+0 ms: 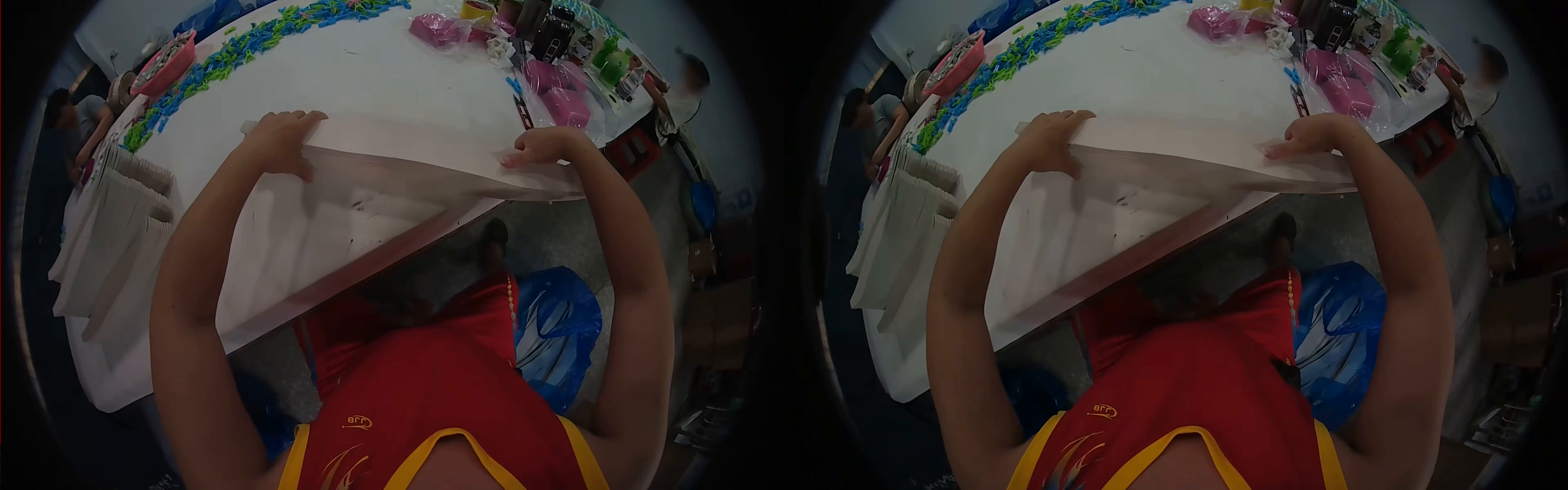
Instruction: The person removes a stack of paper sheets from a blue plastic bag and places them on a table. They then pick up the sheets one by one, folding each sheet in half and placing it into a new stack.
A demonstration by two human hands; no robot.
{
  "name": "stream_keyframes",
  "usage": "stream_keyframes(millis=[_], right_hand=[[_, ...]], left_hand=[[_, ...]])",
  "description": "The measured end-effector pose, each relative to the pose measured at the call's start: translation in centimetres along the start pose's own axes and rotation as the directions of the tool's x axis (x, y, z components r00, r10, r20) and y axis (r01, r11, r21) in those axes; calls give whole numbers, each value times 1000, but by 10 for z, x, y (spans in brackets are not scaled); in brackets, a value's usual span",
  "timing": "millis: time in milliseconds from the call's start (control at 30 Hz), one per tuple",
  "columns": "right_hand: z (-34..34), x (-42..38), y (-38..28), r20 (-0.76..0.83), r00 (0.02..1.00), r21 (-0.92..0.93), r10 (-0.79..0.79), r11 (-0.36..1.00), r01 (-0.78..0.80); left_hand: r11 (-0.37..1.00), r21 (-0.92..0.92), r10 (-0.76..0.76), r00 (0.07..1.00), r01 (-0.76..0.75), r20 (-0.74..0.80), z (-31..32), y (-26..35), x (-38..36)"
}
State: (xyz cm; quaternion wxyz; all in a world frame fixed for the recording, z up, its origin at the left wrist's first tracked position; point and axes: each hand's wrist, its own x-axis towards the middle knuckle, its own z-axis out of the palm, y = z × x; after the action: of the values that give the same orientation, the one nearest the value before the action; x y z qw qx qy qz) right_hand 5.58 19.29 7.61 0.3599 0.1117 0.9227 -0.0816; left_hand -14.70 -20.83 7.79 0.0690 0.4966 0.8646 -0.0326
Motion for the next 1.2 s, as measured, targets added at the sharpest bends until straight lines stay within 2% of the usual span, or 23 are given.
stream_keyframes(millis=[33,100,133,200,233,267,300,333,400,467,533,600,633,767,833,933,1133,1200], right_hand=[[2,-5,-2,2,1000,4,4,1000,-4],[10,-29,-16,-313,949,43,-32,998,48],[14,-38,-23,-312,950,41,-32,998,47],[22,-56,-38,-635,771,85,-56,986,141],[25,-65,-48,-634,771,81,-62,986,146],[30,-76,-58,-780,617,175,-106,909,378],[34,-88,-69,-895,437,213,-92,772,599],[38,-105,-81,-894,438,216,-91,769,601],[45,-146,-107,-961,274,254,41,525,812],[52,-174,-125,-992,110,89,-70,247,965],[54,-190,-131,-933,-41,-90,-358,120,989],[47,-211,-142,-850,-63,-82,-523,13,997],[50,-218,-139,-862,-51,-73,-505,23,997],[59,-235,-134,-790,96,205,-605,-115,972],[59,-237,-134,-767,121,272,-631,-149,951],[48,-232,-147,-770,69,233,-634,-178,956],[30,-220,-163,-754,-25,157,-657,-217,963],[36,-215,-159,-717,-141,39,-683,-241,970]], left_hand=[[1000,-5,-12,1000,12,-19,4,-1,2],[1000,3,4,999,-3,-51,9,-4,4],[1000,14,11,996,-10,-85,12,-5,3],[1000,17,0,995,1,-96,12,-4,2],[1000,23,-8,995,11,-104,12,-3,1],[1000,23,-14,995,16,-102,12,-2,1],[1000,-5,-23,995,23,-98,11,-2,1],[999,-32,-29,995,26,-92,11,-1,1],[999,-28,-19,994,16,-106,12,-2,0],[1000,-27,6,993,-9,-119,14,-2,1],[1000,-18,-12,989,10,-147,15,-2,1],[1000,0,11,985,-11,-171,18,-2,1],[1000,15,13,979,-10,-206,19,-2,1],[999,-6,40,979,-42,-198,17,0,2],[999,-34,-23,992,19,-126,13,5,2],[1000,2,29,980,-30,-196,20,-3,4],[1000,7,28,977,-27,-210,20,0,3],[999,8,36,976,-35,-217,19,1,2]])
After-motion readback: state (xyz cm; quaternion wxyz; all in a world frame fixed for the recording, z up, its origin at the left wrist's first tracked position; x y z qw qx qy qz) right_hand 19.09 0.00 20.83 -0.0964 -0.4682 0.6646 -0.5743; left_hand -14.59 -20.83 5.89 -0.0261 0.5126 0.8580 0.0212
